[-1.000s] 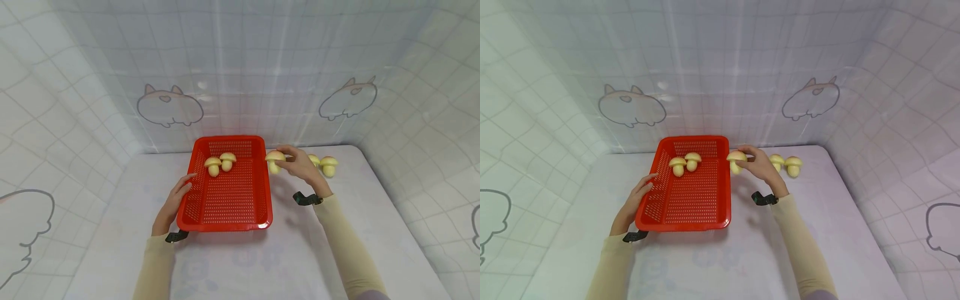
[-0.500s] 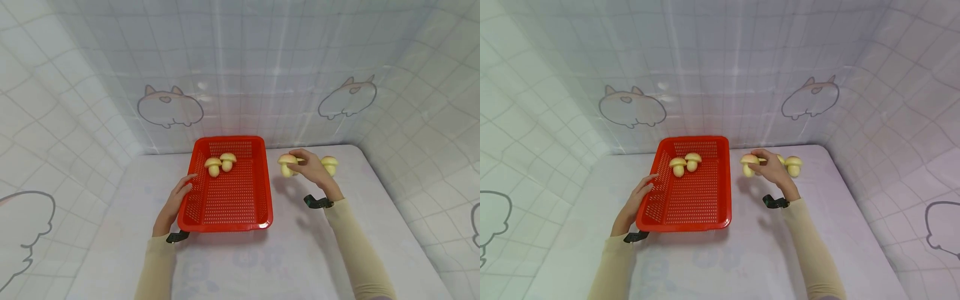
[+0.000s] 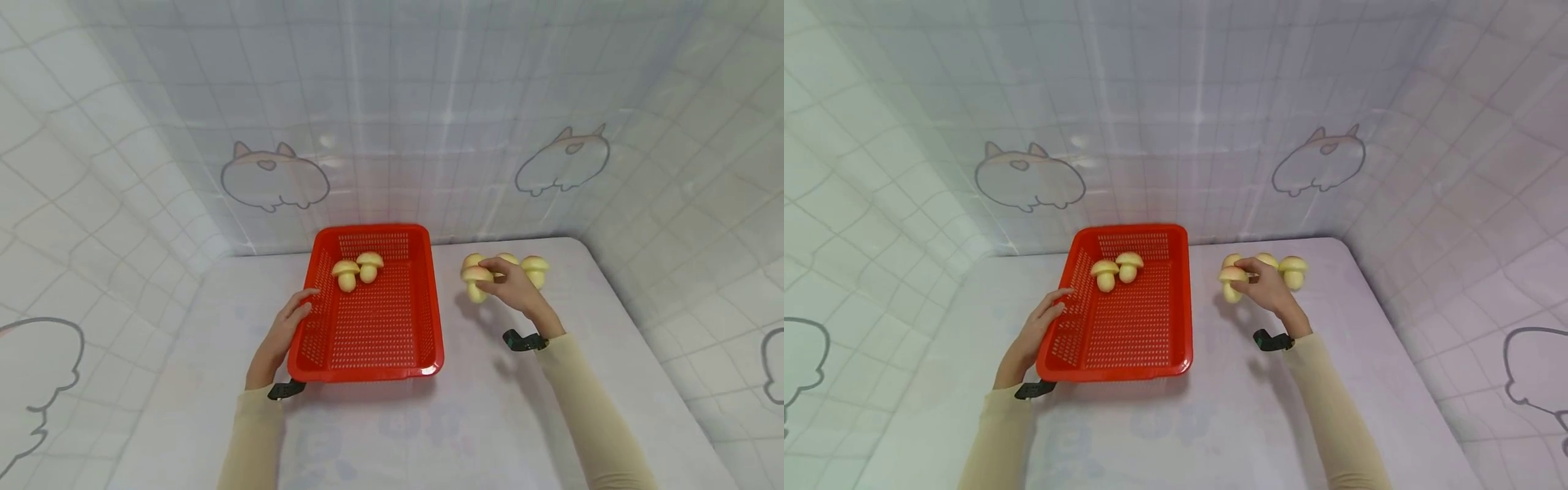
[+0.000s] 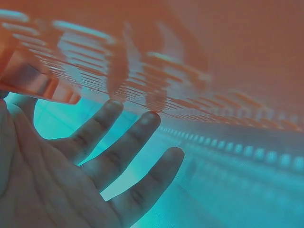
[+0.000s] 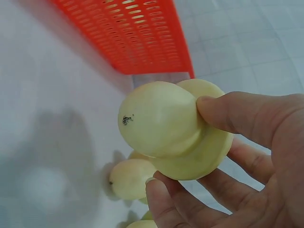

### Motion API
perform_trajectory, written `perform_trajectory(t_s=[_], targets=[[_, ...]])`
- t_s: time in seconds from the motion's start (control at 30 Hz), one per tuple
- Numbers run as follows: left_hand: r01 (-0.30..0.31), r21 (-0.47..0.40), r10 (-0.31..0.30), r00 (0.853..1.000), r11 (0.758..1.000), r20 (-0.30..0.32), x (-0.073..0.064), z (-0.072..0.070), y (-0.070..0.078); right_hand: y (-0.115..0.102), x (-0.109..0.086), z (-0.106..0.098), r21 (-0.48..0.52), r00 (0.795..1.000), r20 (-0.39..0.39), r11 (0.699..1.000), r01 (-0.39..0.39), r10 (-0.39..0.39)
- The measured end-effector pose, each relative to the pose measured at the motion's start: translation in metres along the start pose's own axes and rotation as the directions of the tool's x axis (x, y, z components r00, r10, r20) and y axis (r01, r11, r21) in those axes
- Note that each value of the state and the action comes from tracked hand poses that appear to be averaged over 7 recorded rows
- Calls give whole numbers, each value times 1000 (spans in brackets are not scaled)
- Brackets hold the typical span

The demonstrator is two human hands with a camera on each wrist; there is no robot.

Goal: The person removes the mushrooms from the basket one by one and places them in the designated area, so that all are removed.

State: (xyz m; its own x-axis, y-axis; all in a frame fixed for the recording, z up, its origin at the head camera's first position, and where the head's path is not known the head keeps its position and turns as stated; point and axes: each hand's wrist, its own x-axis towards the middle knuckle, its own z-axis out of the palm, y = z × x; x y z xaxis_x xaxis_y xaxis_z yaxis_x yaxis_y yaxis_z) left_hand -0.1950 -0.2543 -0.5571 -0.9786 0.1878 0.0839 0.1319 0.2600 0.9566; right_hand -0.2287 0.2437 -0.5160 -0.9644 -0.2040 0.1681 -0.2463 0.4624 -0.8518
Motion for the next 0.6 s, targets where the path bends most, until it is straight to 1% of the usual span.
perform_trajectory(t_s=[0.07, 0.23, 0.4, 0.6], targets=[[-1, 11, 1, 1000, 1000, 3, -1, -1, 0, 4, -1, 4, -10, 1000, 5, 1000, 2, -2], [11, -5, -11, 1000, 1000, 16, -3, -1, 0, 12, -4, 8, -42, 1000, -6, 999, 21, -21], [11, 10, -11, 1000, 1000, 6, -4, -1, -1, 17, -4, 11, -73, 999, -14, 996, 40, -41], [2, 21, -2, 1000, 1000, 7, -3, -1, -1, 24, -6, 11, -61, 999, -32, 998, 18, -20]])
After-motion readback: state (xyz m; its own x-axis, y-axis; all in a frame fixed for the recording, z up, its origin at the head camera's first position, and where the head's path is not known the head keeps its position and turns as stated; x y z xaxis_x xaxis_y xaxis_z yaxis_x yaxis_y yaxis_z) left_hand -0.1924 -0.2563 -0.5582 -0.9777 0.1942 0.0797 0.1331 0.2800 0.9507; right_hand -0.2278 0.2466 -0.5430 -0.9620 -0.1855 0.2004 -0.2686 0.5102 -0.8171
